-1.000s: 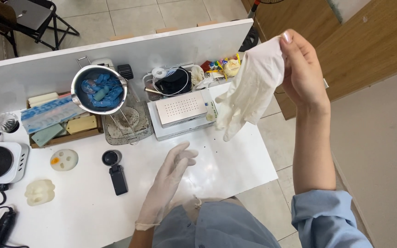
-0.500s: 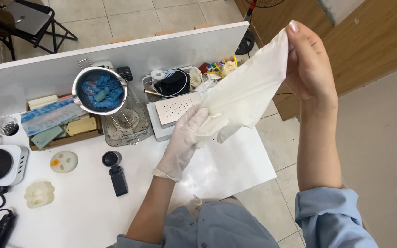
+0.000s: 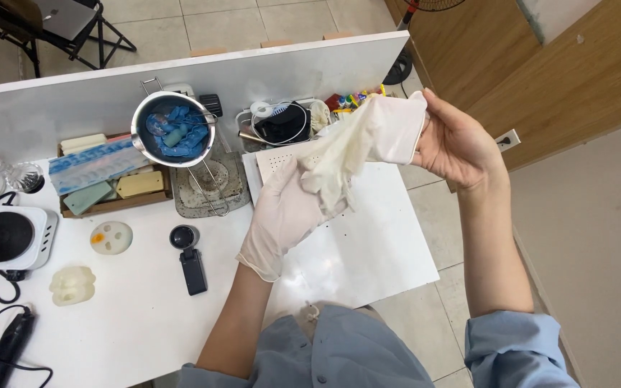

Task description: The recorder puts on latex gloves and prepares a small heating plate and work surface in a candle studio.

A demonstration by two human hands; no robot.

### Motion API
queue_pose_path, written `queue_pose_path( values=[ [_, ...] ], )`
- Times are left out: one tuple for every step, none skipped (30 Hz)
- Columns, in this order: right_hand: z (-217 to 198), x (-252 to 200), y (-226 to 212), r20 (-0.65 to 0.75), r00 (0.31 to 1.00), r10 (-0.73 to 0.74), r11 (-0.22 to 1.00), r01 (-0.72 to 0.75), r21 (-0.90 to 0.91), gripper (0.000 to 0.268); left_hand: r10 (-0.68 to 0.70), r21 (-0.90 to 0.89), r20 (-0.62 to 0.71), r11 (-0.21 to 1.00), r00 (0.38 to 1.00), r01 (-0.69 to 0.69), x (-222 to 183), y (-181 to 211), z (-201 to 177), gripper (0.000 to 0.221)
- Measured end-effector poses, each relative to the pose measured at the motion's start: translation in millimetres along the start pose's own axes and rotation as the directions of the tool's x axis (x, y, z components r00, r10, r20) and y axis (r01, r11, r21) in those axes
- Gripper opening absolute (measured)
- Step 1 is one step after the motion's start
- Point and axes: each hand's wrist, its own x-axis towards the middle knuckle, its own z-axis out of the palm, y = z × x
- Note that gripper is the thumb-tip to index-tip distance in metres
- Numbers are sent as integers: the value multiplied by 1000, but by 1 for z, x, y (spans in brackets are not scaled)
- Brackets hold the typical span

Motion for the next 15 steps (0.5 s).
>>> queue_pose_path(
  values=[
    [8, -1, 4, -50, 999, 9, 1000, -9, -4, 37, 4, -34, 128, 999, 992, 0, 2, -2, -10, 36],
    [15, -1, 8, -99, 995, 17, 1000, -18, -7, 37, 14, -67, 254, 998, 967, 3, 4, -5, -21, 32],
    [9, -2, 11, -100, 995, 19, 1000, -20, -6, 37, 14, -69, 252, 998, 968, 3, 7, -5, -30, 32],
    [2, -3, 14, -90, 996, -7, 1000, 6, -13, 34, -11, -131, 376, 989, 927, 65, 10, -5, -39, 38],
    [-4, -5, 16, -80, 996, -34, 999, 32, -20, 33, -26, -184, 494, 974, 869, 134, 13, -5, -48, 44],
    [-10, -8, 17, -81, 996, -31, 999, 29, -19, 33, -25, -187, 492, 973, 870, 134, 26, -7, -72, 44],
    [-16, -10, 19, -38, 998, -56, 997, 54, -55, 35, 11, -118, 423, 992, 906, 43, 38, -9, -96, 38],
    [-22, -12, 21, 5, 997, -80, 993, 80, -90, 42, 53, -41, 353, 998, 934, -41, 50, -10, -121, 33],
    [-22, -12, 25, 6, 997, -81, 993, 81, -88, 42, 53, -40, 353, 998, 934, -42, 48, -8, -117, 33],
    [-22, -11, 28, -50, 991, -122, 967, 107, -232, 45, 93, -8, 266, 995, 959, -94, 46, -6, -114, 31],
    [-23, -12, 32, -100, 980, -172, 920, 123, -373, 50, 134, 29, 181, 990, 974, -142, 45, -4, -110, 30],
    [-23, -9, 40, -102, 979, -174, 919, 125, -373, 50, 131, 30, 182, 990, 975, -139, 38, -6, -98, 30],
    [-24, -7, 50, -181, 949, -259, 842, 130, -524, 42, 313, 319, -75, 907, 947, -274, 30, -8, -85, 31],
    [-26, -4, 59, -242, 904, -352, 742, 112, -661, 34, 530, 605, -255, 740, 809, -294, 22, -10, -72, 34],
    [-64, -4, 74, -244, 904, -352, 743, 111, -661, 34, 528, 605, -256, 741, 810, -292, 20, -19, -66, 34]
  ],
)
